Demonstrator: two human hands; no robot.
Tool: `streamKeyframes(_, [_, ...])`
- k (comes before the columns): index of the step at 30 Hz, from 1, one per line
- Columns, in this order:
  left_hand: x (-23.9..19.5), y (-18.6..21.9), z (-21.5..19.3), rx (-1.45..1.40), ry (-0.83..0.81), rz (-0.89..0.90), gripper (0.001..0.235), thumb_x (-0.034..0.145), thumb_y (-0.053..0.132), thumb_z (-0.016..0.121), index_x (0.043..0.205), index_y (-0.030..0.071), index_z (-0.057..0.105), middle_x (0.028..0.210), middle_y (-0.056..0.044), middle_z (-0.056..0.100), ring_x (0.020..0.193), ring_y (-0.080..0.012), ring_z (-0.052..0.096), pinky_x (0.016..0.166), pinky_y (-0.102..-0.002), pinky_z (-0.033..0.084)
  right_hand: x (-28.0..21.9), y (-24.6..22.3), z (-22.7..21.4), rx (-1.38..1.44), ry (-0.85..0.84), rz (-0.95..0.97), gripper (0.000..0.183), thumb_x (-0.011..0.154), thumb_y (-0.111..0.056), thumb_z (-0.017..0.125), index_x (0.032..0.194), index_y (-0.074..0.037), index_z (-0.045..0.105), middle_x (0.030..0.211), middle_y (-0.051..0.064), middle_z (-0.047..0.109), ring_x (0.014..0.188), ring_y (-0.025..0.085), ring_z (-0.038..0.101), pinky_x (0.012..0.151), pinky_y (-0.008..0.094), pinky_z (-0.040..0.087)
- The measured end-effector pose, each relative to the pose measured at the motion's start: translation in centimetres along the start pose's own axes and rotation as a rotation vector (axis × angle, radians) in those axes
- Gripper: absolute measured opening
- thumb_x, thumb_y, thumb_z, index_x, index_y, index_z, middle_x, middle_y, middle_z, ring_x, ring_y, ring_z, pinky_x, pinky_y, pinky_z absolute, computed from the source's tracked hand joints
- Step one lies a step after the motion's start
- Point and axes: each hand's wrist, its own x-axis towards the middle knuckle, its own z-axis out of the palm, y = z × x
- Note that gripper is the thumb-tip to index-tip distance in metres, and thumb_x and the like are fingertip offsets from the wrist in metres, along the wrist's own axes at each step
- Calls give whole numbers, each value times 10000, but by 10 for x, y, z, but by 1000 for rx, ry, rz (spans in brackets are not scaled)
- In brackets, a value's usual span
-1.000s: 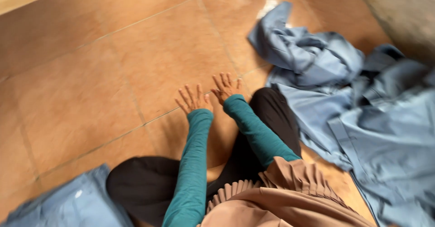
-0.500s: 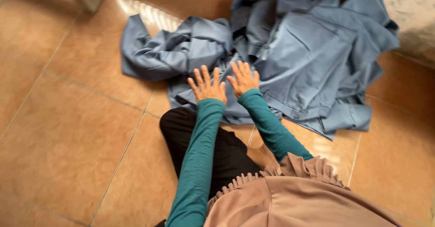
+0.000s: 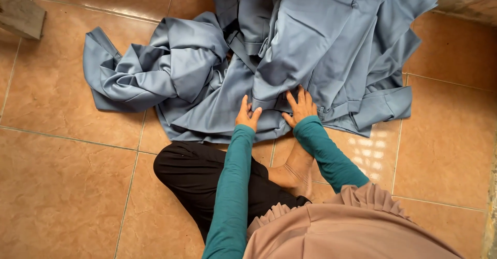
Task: The person sits on a tiled floor and folds a pair of light blue trousers by hand. They smooth the fabric, fold the legs together, and then fold the garment into a compact rectangle before placing it on a stack.
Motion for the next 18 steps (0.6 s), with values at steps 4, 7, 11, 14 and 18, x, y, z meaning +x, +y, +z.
streamKeyframes(4, [-10, -2, -19, -528, -100, -84, 713, 984, 295, 718, 1596, 284, 352, 1432, -90, 615, 1270, -237, 625, 1021, -363, 551, 38, 5, 43, -104, 436, -94, 492, 800, -366, 677, 1224, -228, 469, 1158, 135, 469, 1041, 329, 573, 729, 422, 587])
streamKeyframes(7, [-17, -15, -36, -561, -89, -137, 645, 984, 294, 705, 1561, 320, 416, 1379, -33, 667, 1230, -206, 661, 956, -361, 584, 64, -23, 37, 212, 465, -156, 258, 846, -318, 586, 1092, -254, 538, 1006, 53, 595, 984, 280, 657, 809, 411, 581])
streamKeyframes(11, [-17, -25, -45, -751, -31, -264, 562, 957, 293, 746, 1471, 333, 521, 1266, -6, 726, 1138, -213, 717, 901, -376, 634, 67, -131, -53, 765, 498, -427, 284, 846, -182, 618, 1082, -338, 644, 1038, -109, 672, 1022, 140, 705, 912, 296, 568])
streamKeyframes(14, [0, -75, -36, -924, -129, -192, 530, 1033, 220, 624, 1531, 316, 471, 1387, -104, 587, 1205, -290, 644, 900, -418, 616, 44, -220, -170, 918, 561, -673, 212, 856, -92, 629, 979, -239, 719, 924, 30, 683, 914, 285, 704, 860, 400, 573])
streamKeyframes(18, [-2, -68, -39, -958, -27, -323, 460, 873, 327, 679, 1324, 268, 604, 688, 35, 442, 620, -71, 405, 588, -276, 444, 22, -289, -293, 1023, 543, -785, 264, 783, -23, 534, 958, -131, 700, 962, 28, 718, 903, 196, 692, 860, 323, 541])
